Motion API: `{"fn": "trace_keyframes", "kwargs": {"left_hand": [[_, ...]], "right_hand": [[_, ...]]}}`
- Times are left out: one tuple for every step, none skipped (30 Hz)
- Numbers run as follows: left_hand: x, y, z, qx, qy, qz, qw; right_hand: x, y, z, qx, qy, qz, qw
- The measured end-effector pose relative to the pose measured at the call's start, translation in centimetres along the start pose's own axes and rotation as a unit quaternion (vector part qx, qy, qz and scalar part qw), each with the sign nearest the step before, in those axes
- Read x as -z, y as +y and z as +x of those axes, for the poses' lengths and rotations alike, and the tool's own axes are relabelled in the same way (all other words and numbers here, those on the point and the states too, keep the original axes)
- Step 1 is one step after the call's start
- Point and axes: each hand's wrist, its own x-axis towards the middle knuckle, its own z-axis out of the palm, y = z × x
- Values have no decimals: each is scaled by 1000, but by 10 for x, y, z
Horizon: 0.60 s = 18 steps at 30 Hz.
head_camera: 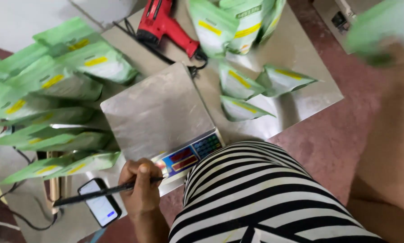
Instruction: Labeling green pouches with a black marker on a work table
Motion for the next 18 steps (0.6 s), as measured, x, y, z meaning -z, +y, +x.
{"fn": "trace_keyframes", "kwargs": {"left_hand": [[0,-1,1,-7,-3,2,1000],[1,0,0,-12,-6,6,1000],[-4,3,-2,-9,-9,7,1000],[-8,8,-3,2,20,21,1000],[-12,12,-4,14,49,36,998],[-10,12,-6,17,47,40,998],[-7,11,-7,15,43,31,998],[-5,11,-10,16,40,23,999],[-1,9,-13,23,39,28,999],[3,7,-16,26,42,26,998],[8,5,-18,29,46,25,998],[4,6,-18,29,45,26,998],[1,7,-17,23,54,43,997],[-3,8,-18,18,64,61,996],[-3,7,-18,20,63,62,996],[-2,5,-18,23,70,59,996],[-1,4,-19,26,77,57,995],[-1,2,-18,26,76,57,995]], "right_hand": [[-20,3,-1,18,29,-17,999],[-37,6,2,31,57,-35,997],[-56,13,-3,29,60,-36,997],[-77,21,-8,-58,70,67,994],[-98,29,-12,-143,80,168,972],[-110,26,-14,-148,82,169,971],[-123,24,-15,-176,60,203,961],[-134,21,-20,-207,37,235,949],[-137,20,-21,-215,40,234,947],[-141,18,-19,-215,-1,207,954],[-145,16,-17,-215,-42,180,959],[-146,7,-15,-215,-40,181,959],[-148,-2,-14,-251,-69,165,951],[-149,-12,-13,-287,-98,148,941],[-138,3,-9,-289,-96,148,941],[-128,18,-5,-263,-176,48,947],[-119,32,-1,-232,-253,-54,938],[-116,1,11,-232,-252,-53,938]]}}
